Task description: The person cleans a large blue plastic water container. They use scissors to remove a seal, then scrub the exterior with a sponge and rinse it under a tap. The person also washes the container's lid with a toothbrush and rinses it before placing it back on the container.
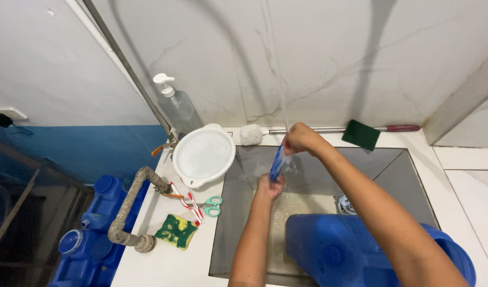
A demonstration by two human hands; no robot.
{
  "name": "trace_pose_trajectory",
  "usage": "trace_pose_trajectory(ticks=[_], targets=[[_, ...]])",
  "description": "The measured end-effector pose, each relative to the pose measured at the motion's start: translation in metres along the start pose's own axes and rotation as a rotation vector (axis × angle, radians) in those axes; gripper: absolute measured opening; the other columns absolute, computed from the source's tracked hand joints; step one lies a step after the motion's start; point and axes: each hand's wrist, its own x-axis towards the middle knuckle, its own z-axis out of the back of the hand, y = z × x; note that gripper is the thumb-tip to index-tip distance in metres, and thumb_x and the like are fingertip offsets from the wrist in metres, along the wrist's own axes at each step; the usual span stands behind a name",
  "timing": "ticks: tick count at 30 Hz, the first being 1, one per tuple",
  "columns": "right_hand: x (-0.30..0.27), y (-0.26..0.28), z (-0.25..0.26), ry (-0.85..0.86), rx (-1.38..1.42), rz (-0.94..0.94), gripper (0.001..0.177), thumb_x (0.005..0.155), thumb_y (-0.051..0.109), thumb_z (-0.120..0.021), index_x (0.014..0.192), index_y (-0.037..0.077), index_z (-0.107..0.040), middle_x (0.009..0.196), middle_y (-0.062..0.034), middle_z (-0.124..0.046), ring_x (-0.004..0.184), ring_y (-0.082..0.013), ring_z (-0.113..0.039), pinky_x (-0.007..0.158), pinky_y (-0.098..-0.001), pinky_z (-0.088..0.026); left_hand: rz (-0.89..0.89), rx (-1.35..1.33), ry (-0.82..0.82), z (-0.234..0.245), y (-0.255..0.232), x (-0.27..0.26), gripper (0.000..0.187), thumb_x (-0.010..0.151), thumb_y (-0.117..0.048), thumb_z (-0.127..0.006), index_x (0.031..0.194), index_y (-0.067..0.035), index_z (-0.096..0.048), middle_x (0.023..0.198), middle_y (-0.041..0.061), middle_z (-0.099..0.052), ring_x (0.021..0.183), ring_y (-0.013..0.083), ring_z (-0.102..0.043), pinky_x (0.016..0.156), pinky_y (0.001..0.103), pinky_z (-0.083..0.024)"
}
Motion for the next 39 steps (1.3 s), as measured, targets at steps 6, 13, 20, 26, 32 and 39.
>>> trace_pose_trajectory(ticks=[6,13,20,26,32,39], targets=[[-0.009,-0.001,0.001,-0.002,-0.023,0.025,0.018,0.09,0.001,-0.057,0.088,-0.009,-0.072,0.072,-0.0172,-0.073,0.06,-0.0233,-0.074,0.058,-0.0325,-0.061,0.095,0.136,-0.005,-0.026,0.016,0.008,0.023,0.093,-0.008,-0.044,0.109,0.004,-0.056,0.087,0.018,-0.062,0.065,0.0247,-0.062,0.049,0.029,-0.053],[-0.007,-0.011,-0.006,-0.054,-0.105,0.136,0.02,0.087,0.007,-0.062,0.083,-0.007,-0.076,0.066,-0.0169,-0.071,0.055,-0.0217,-0.068,0.052,-0.0342,-0.054,-0.281,0.878,-0.155,-0.074,0.022,-0.065,0.062,0.093,0.004,-0.048,0.149,-0.024,-0.045,0.112,0.014,-0.067,0.084,0.0274,-0.061,0.065,0.038,-0.057],[-0.005,-0.007,-0.011,-0.068,-0.029,0.102,0.022,0.091,0.005,-0.056,0.088,-0.007,-0.075,0.071,-0.0169,-0.072,0.057,-0.0224,-0.071,0.052,-0.0327,-0.056,-0.359,0.474,0.114,-0.04,0.007,-0.067,0.049,0.1,0.003,-0.044,0.147,-0.01,-0.051,0.124,0.011,-0.069,0.101,0.0232,-0.072,0.08,0.038,-0.065],[-0.005,-0.004,-0.012,-0.057,0.039,0.083,0.024,0.094,0.002,-0.051,0.087,-0.007,-0.072,0.07,-0.0148,-0.07,0.058,-0.0222,-0.071,0.054,-0.0311,-0.059,-0.498,0.677,0.104,-0.046,-0.002,-0.054,0.043,0.098,0.001,-0.056,0.14,-0.009,-0.063,0.122,0.011,-0.07,0.099,0.0197,-0.065,0.079,0.029,-0.051],[-0.001,-0.007,-0.01,-0.057,-0.04,0.123,0.018,0.09,-0.001,-0.055,0.086,-0.006,-0.072,0.071,-0.0172,-0.071,0.058,-0.0219,-0.069,0.054,-0.0318,-0.056,-0.828,1.312,0.059,-0.071,0.009,-0.053,0.049,0.083,0.01,-0.062,0.13,-0.005,-0.065,0.113,0.012,-0.073,0.099,0.0206,-0.07,0.085,0.03,-0.054],[-0.015,0.005,-0.01,-0.08,0.068,0.071,0.021,0.094,0.005,-0.054,0.087,-0.007,-0.07,0.072,-0.0143,-0.071,0.059,-0.0217,-0.071,0.056,-0.0306,-0.06,-0.854,0.654,0.046,-0.06,0.002,-0.035,0.031,0.091,0.006,-0.058,0.119,-0.006,-0.063,0.105,0.006,-0.071,0.092,0.0178,-0.07,0.078,0.029,-0.059]])
